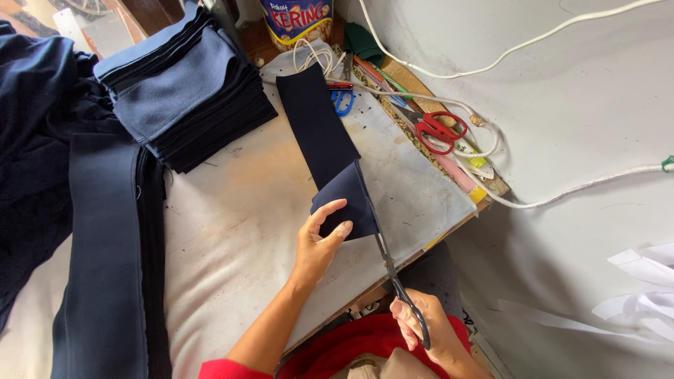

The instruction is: Trimming the ends of pre-cut fabric strips using scissors on a workbench in a sewing factory.

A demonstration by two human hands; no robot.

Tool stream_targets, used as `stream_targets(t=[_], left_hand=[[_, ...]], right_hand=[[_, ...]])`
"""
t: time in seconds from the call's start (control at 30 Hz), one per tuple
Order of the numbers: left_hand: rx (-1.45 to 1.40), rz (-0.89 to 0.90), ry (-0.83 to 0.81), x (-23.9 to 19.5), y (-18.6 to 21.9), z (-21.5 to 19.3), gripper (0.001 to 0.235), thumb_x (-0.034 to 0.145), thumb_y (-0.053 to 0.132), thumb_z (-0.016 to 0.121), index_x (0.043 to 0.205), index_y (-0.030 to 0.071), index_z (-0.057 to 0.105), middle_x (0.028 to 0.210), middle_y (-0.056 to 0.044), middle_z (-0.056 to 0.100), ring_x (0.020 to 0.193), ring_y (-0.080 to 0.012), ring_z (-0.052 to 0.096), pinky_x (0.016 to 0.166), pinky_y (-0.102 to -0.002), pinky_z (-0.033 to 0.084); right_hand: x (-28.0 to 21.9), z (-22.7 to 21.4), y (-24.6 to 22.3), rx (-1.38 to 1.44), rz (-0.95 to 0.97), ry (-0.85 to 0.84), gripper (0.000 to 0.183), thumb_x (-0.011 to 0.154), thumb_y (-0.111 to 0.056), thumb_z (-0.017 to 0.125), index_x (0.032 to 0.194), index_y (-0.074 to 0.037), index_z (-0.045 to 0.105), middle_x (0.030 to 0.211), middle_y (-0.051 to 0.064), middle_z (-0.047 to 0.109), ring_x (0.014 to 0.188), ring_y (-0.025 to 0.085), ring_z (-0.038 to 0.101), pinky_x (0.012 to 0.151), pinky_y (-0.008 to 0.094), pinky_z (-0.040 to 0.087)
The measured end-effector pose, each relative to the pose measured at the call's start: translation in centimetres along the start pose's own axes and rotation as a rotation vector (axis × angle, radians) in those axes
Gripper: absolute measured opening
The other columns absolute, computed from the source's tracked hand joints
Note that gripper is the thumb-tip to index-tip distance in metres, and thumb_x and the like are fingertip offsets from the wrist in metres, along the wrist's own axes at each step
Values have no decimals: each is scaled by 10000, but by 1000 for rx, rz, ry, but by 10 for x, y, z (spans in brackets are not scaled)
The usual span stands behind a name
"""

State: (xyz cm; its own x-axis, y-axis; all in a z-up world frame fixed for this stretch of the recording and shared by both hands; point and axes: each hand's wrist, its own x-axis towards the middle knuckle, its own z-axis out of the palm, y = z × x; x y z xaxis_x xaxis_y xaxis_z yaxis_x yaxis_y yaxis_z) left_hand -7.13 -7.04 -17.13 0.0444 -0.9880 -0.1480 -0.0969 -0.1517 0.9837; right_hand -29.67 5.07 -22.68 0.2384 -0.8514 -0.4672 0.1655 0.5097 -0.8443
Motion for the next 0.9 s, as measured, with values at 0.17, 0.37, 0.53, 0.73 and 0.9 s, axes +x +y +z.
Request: stream_targets(t=[0.17, 0.37, 0.53, 0.73, 0.9], left_hand=[[-4, 1, -12, -2, -2, 4, 407, 856, 274, 712, 1256, 201, 721, 1353, 0, 709, 1319, -154, 597, 1151, -360, 403], [3, 71, -25, -8, -1, 6, 559, 870, 362, 699, 1394, 197, 598, 1519, -48, 577, 1472, -228, 458, 1223, -452, 267], [-11, 28, -68, -11, 2, 9, 629, 853, 262, 694, 1459, 191, 539, 1590, -38, 500, 1532, -210, 370, 1243, -406, 249], [19, 124, -118, -10, -11, 12, 629, 877, 238, 709, 1470, 138, 523, 1562, -74, 525, 1502, -217, 413, 1237, -397, 284], [23, 134, -114, -10, -9, 10, 619, 881, 257, 698, 1464, 136, 528, 1551, -73, 537, 1494, -219, 427, 1240, -408, 278]], right_hand=[[-6, -1, -4, -46, 58, 45, 357, 925, -282, 719, 780, 25, 608, 465, 74, 465, 358, 161, 433, 346, 312, 415], [-14, -1, -7, -123, 61, 66, 274, 924, -250, 674, 802, -10, 728, 377, 44, 544, 311, 141, 481, 982, 409, 586], [-14, -3, -16, -67, 37, -127, 412, 950, -419, 638, 851, -23, 578, 526, 38, 506, 448, 140, 453, 535, 305, 442], [-3, -1, -18, 34, 8, -137, 493, 924, -497, 618, 955, -6, 585, 587, 22, 470, 485, 141, 445, 516, 320, 486], [2, 2, -20, 13, 2, -126, 478, 934, -493, 608, 939, -15, 589, 581, 14, 472, 474, 136, 443, 489, 318, 488]])
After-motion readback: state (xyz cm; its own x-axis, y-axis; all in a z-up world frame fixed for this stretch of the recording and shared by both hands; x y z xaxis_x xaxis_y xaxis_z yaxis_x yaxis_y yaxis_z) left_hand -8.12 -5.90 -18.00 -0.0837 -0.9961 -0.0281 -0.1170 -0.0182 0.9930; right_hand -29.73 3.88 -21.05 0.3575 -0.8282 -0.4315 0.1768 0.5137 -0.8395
